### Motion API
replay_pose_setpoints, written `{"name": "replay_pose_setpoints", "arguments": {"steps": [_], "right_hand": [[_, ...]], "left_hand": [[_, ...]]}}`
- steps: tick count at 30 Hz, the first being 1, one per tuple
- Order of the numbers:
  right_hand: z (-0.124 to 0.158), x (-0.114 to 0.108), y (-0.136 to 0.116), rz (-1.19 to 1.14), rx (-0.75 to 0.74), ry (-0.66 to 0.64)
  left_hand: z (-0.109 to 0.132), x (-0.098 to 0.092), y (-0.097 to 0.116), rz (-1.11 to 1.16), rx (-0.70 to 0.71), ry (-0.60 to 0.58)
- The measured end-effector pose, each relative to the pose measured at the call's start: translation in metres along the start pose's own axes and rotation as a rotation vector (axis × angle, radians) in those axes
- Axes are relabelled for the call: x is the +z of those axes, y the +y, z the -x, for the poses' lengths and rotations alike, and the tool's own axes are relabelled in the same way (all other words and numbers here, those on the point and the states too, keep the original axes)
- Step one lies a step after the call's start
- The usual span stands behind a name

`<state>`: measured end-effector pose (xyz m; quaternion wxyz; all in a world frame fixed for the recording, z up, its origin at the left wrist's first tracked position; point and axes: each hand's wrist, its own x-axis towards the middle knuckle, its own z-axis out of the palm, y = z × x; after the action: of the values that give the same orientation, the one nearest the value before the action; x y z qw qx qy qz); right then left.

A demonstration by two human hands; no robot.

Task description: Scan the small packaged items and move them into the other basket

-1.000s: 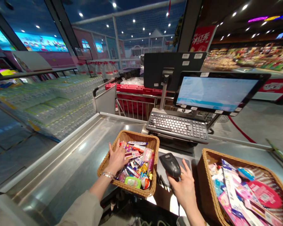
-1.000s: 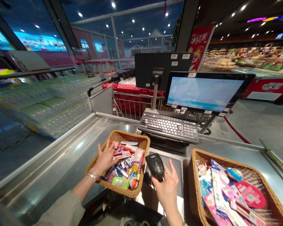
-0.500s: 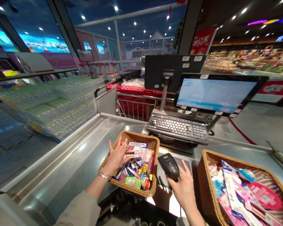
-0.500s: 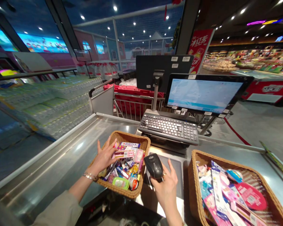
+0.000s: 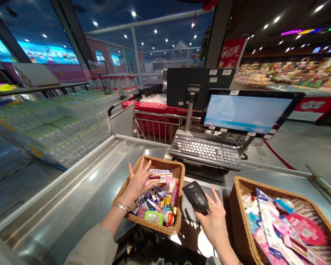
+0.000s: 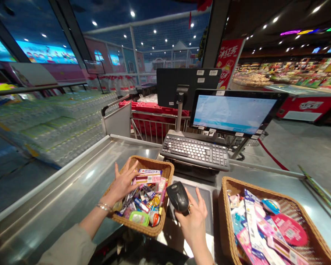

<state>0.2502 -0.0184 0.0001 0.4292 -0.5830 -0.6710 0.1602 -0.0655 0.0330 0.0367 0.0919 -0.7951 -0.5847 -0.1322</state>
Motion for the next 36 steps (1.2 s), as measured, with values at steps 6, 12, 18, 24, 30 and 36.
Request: {"name": "replay_pose_setpoints", "arguments": {"steps": [6, 12, 18, 24, 30, 36], "right_hand": [[-0.001, -0.002, 0.001, 0.024, -0.007, -0.002], [0.0, -0.006, 0.001, 0.097, -0.042, -0.004], [0.0, -0.009, -0.002, 0.148, -0.065, -0.04], [0.0, -0.009, -0.002, 0.156, -0.042, -0.076], [0.0, -0.007, -0.002, 0.146, -0.033, -0.105], [-0.001, -0.006, -0.004, 0.144, -0.021, -0.113]], "left_hand": [[-0.011, 0.003, 0.007, 0.022, 0.047, 0.032], [-0.021, 0.0, 0.019, 0.037, 0.078, 0.043], [-0.028, 0.001, 0.025, 0.037, 0.104, 0.043], [-0.032, 0.002, 0.027, 0.054, 0.107, 0.043], [-0.033, 0.004, 0.028, 0.046, 0.122, 0.04], [-0.034, 0.007, 0.026, 0.065, 0.139, 0.077]]}}
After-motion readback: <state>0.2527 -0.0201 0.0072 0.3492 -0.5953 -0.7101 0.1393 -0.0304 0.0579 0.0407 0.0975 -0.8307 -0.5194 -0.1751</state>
